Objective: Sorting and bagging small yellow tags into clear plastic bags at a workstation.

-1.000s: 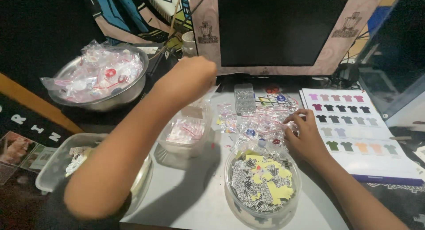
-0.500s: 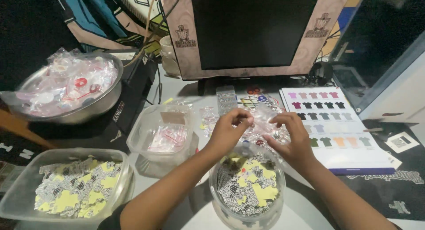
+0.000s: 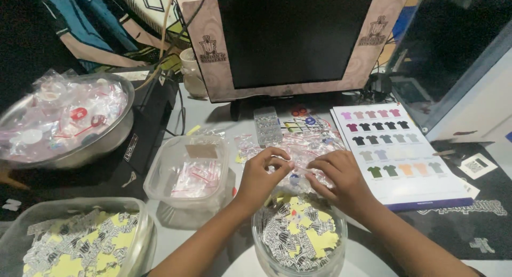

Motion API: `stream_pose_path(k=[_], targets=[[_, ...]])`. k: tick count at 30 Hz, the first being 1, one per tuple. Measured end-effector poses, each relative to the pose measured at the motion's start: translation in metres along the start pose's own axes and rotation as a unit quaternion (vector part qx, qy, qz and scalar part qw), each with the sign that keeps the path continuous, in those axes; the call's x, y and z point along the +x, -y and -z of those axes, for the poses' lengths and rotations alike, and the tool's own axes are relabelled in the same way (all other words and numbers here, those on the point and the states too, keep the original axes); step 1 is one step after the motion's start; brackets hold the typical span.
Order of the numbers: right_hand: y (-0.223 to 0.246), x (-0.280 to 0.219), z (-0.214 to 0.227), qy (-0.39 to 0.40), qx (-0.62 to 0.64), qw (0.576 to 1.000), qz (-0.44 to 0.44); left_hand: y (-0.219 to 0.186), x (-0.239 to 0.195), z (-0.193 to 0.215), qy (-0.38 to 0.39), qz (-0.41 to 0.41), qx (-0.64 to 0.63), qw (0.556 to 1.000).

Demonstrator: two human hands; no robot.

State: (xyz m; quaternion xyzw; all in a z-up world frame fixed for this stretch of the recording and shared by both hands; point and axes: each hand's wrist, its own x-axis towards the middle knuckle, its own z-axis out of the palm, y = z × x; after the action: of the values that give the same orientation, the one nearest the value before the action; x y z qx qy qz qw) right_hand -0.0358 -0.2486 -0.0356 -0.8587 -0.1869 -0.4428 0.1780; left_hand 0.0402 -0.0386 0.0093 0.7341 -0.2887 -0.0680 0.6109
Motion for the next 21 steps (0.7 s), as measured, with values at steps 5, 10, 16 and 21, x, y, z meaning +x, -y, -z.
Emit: stream_pose_path(k=[5, 10, 16, 21], targets=[[0.003, 0.000, 0.003, 0.023, 0.064, 0.997, -0.029, 0.007, 0.000, -0.003, -0.003, -0.018, 0.021, 1.000], [0.021, 0.012, 0.015, 0.059, 0.047, 0.997, -0.009, 0.005, -0.001, -0.002, 0.009, -0.029, 0.027, 0.999], [0.026, 0.013, 0.018, 0.076, 0.152, 0.968, -0.184, 0.003, -0.001, -0.003, 0.009, -0.168, 0.048, 0.985], [0.045, 0.024, 0.027, 0.055, 0.325, 0.858, -0.394, -0.005, -0.006, 0.000, 0.051, -0.252, 0.249, 0.934]])
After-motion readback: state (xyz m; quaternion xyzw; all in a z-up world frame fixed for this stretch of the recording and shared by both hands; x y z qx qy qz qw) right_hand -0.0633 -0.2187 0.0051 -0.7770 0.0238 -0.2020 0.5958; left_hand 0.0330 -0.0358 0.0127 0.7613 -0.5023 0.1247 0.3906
